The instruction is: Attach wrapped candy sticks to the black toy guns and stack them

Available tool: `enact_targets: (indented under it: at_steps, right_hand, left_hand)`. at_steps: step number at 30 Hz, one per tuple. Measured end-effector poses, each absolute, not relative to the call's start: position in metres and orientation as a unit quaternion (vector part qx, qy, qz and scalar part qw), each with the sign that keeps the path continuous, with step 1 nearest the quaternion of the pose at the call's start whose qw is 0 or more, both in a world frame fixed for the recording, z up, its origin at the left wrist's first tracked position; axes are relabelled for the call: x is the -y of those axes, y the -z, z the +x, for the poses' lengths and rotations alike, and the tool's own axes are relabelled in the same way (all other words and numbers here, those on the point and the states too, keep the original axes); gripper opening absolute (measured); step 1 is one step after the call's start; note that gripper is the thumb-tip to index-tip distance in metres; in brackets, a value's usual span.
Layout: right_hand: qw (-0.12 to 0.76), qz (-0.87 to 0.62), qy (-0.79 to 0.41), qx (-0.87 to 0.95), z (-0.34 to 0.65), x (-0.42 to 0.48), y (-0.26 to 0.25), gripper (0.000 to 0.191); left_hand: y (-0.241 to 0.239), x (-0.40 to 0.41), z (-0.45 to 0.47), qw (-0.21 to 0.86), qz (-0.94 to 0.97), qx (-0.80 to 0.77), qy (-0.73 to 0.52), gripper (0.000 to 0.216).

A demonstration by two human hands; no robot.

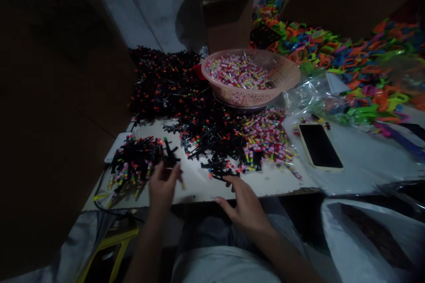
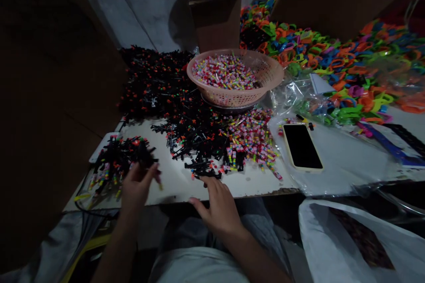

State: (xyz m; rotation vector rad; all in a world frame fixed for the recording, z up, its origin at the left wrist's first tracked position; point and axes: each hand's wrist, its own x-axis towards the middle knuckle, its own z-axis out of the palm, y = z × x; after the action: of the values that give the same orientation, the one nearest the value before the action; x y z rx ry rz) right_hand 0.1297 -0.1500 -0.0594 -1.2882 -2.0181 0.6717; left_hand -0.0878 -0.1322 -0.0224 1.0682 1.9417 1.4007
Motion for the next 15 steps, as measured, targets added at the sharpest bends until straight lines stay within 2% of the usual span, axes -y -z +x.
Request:
enact_targets:
  at_steps: [3,7,11,15]
  right_hand:
    - [0.329,-0.492,-0.27,0.76,0.136,0.15,0.061,0.029]
    - [0.325,-0.479,-0.274,0.768,0.139,0.15,0.067,0.02]
    - [0.322,-0.472,-0.282,0.771,0.141,0.152,0.075,0.013]
    - [0.324,-0.474,-0.282,0.769,0.144,0.153,0.076,0.012]
  left_hand:
    - [0.002,0.113,-0.146,0.007,0.49,-0.793,-0.361,0.044]
    - [-0.002,0.104,-0.181,-0.121,0.482,-0.852,-0.162,0.065]
    - [0.013,0.101,-0.186,-0.088,0.433,-0.895,-0.064,0.099]
    - [0.02,0.086,-0.196,-0.026,0.444,-0.895,-0.035,0.108]
